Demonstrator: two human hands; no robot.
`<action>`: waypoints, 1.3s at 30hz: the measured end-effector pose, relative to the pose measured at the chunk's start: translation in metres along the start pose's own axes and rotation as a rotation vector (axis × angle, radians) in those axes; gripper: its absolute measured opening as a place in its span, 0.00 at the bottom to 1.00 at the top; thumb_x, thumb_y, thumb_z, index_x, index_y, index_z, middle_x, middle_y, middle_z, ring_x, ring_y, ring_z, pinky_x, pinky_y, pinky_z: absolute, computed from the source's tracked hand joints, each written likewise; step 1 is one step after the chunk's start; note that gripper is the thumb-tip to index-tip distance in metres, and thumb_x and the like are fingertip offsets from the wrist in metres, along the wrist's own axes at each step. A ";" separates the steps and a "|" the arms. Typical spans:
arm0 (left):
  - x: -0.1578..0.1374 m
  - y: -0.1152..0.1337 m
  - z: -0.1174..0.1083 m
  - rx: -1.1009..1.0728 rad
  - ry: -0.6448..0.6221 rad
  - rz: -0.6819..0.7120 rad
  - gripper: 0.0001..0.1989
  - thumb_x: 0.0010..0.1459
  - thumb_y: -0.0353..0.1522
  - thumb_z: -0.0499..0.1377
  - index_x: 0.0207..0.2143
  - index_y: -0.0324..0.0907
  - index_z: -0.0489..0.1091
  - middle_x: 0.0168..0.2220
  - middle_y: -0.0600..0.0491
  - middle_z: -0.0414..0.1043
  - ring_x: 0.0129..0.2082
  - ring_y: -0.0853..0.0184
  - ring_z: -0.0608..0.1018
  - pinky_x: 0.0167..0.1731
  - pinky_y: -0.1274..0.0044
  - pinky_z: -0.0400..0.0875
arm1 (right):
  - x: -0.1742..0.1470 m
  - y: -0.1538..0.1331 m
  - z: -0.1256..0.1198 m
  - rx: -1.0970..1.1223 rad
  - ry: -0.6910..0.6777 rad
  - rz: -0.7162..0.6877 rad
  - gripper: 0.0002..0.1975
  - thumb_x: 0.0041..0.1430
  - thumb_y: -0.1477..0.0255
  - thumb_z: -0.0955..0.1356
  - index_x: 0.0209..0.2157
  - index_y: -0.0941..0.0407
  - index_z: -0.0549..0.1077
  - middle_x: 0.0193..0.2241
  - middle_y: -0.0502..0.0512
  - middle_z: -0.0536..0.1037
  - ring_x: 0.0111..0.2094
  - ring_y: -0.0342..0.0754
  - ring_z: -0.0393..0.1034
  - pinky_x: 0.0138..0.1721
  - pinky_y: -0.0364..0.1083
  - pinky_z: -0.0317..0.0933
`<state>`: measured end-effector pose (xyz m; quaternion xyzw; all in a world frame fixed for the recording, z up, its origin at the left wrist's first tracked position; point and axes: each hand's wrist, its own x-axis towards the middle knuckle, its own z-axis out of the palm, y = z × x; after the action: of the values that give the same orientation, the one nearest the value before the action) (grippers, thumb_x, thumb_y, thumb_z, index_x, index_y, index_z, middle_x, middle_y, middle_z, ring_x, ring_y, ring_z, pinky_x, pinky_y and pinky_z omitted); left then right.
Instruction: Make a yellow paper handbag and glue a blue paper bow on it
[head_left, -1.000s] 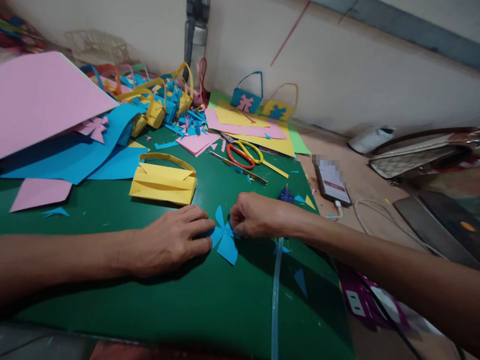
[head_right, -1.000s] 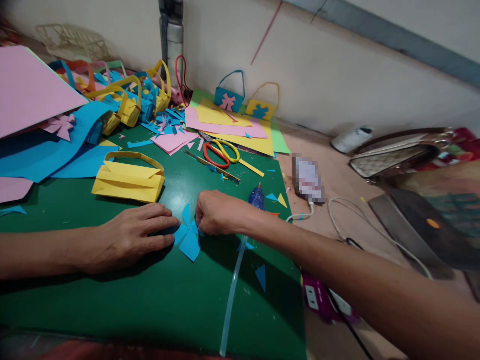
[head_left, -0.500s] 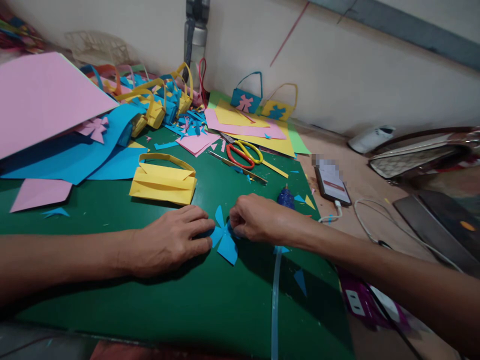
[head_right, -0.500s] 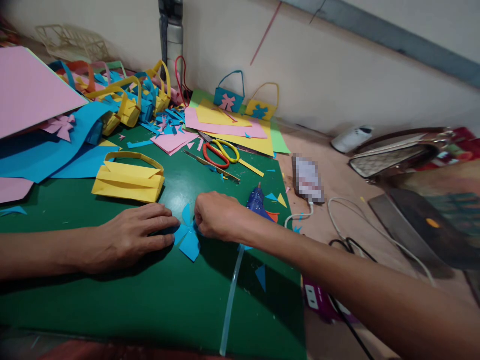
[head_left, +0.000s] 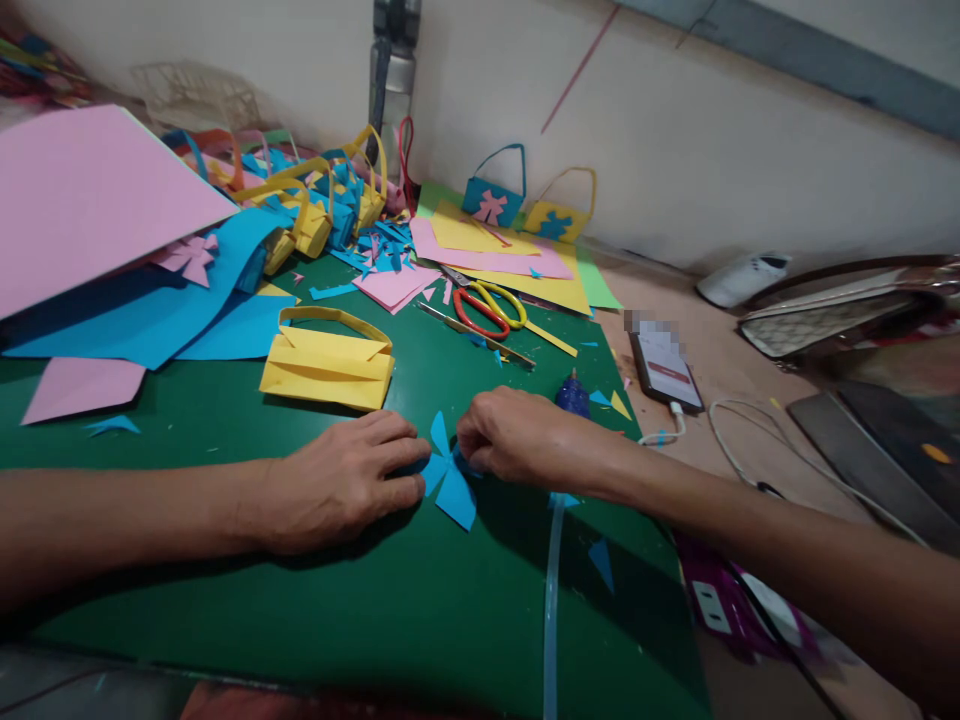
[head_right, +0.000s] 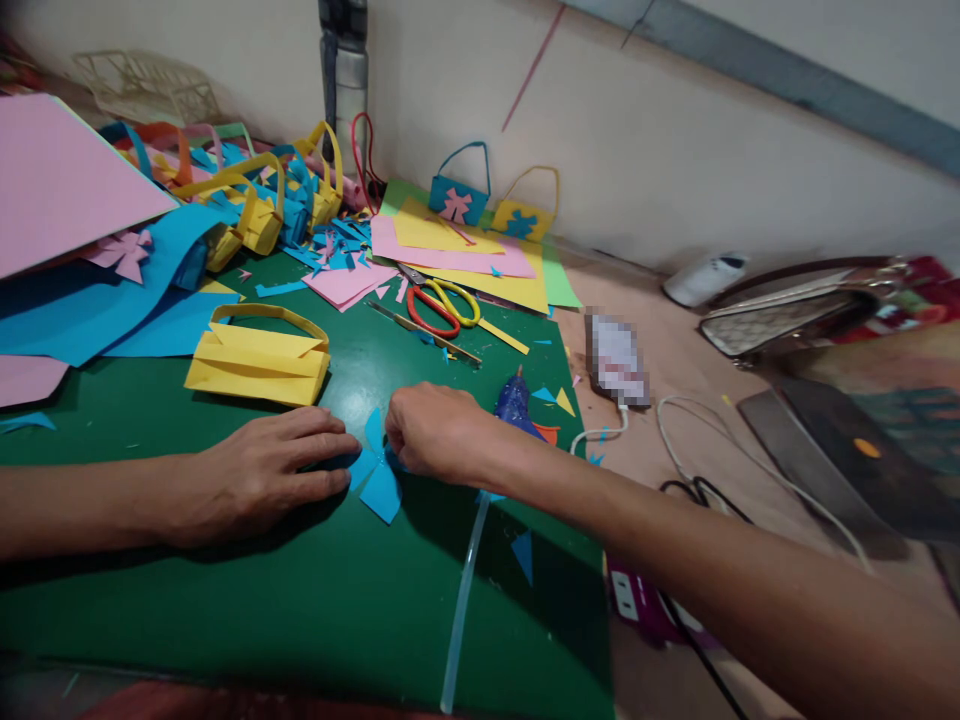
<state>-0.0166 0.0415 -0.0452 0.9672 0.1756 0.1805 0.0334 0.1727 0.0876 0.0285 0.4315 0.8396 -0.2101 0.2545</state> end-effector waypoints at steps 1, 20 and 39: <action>0.000 0.000 0.000 0.003 0.004 -0.001 0.13 0.61 0.28 0.46 0.35 0.39 0.70 0.43 0.44 0.70 0.38 0.61 0.68 0.37 0.68 0.67 | 0.000 0.000 0.000 -0.003 -0.002 -0.003 0.07 0.43 0.80 0.65 0.22 0.56 0.74 0.19 0.50 0.73 0.22 0.43 0.63 0.20 0.41 0.47; -0.001 -0.001 0.003 -0.010 0.006 -0.011 0.11 0.60 0.28 0.47 0.36 0.39 0.69 0.45 0.45 0.70 0.39 0.60 0.68 0.39 0.67 0.67 | -0.032 0.010 0.055 -0.398 0.556 -0.191 0.09 0.58 0.78 0.62 0.26 0.57 0.69 0.21 0.52 0.70 0.22 0.45 0.60 0.22 0.45 0.39; -0.002 -0.001 0.004 -0.006 0.016 -0.001 0.10 0.60 0.28 0.48 0.35 0.39 0.69 0.43 0.45 0.70 0.38 0.60 0.68 0.38 0.68 0.67 | -0.029 0.019 0.062 -0.372 0.651 -0.371 0.12 0.58 0.80 0.60 0.32 0.56 0.74 0.23 0.53 0.70 0.23 0.45 0.58 0.23 0.44 0.44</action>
<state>-0.0171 0.0414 -0.0493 0.9655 0.1760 0.1889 0.0348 0.2179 0.0444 -0.0050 0.2633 0.9634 0.0502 0.0075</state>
